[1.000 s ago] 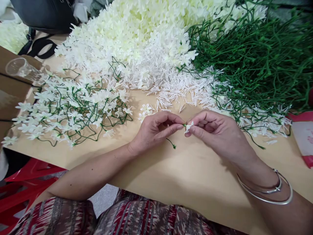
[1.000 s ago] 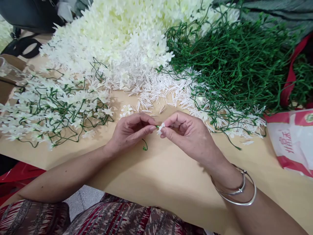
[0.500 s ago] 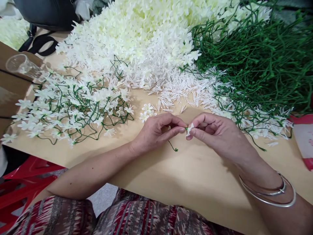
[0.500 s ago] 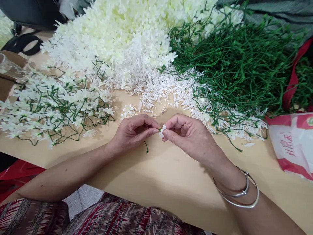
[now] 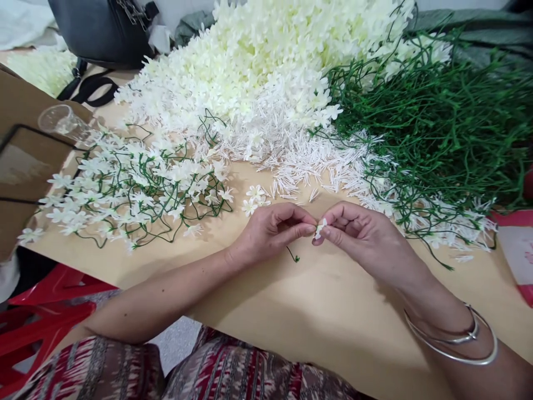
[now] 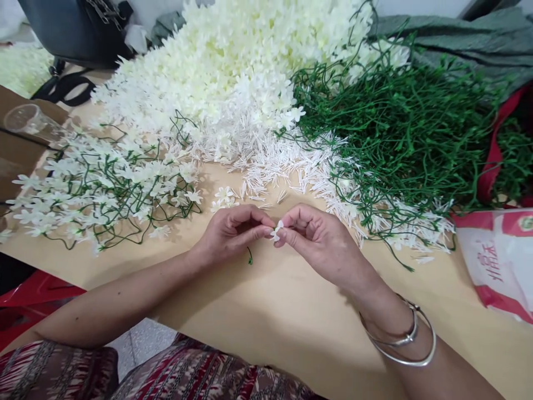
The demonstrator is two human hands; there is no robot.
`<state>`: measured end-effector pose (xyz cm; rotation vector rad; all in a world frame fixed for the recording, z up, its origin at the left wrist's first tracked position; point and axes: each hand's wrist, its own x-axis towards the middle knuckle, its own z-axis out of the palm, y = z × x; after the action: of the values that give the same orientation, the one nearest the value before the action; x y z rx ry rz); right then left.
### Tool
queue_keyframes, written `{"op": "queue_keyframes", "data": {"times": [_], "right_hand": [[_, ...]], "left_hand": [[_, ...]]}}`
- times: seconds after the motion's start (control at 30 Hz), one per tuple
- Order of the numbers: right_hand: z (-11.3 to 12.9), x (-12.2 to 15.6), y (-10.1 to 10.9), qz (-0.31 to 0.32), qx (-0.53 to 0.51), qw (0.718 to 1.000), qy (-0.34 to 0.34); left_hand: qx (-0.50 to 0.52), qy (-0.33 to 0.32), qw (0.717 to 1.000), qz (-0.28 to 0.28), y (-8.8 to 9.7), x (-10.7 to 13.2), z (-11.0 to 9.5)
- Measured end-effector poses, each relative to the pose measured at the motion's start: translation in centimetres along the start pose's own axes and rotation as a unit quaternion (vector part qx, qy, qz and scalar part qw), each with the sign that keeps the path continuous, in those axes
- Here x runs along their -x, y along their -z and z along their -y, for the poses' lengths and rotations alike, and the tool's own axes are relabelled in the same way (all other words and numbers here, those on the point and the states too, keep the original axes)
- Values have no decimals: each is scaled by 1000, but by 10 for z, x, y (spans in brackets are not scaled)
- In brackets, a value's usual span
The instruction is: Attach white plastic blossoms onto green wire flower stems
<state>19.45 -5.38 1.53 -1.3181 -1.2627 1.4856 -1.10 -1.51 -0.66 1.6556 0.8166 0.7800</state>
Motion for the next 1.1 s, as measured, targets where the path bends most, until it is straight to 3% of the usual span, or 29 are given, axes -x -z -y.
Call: {"op": "queue_keyframes", "data": {"times": [0.13,0.3,0.63,1.1], "right_hand": [[-1,-2,8,3,-7,1000,13],[-1,0,12,2,-5,1000,12],[5,4,5,-1,3,1000,-10],[2,1,0,-14,-21,1000,-8]], "left_hand": [[47,16,999,4,-4,1,-2],[6,7,1000,-24,-3,2,-3],[-13,5,1000,-4,-1,2,-4],[39,17,999,3,-1,3,-10]]}}
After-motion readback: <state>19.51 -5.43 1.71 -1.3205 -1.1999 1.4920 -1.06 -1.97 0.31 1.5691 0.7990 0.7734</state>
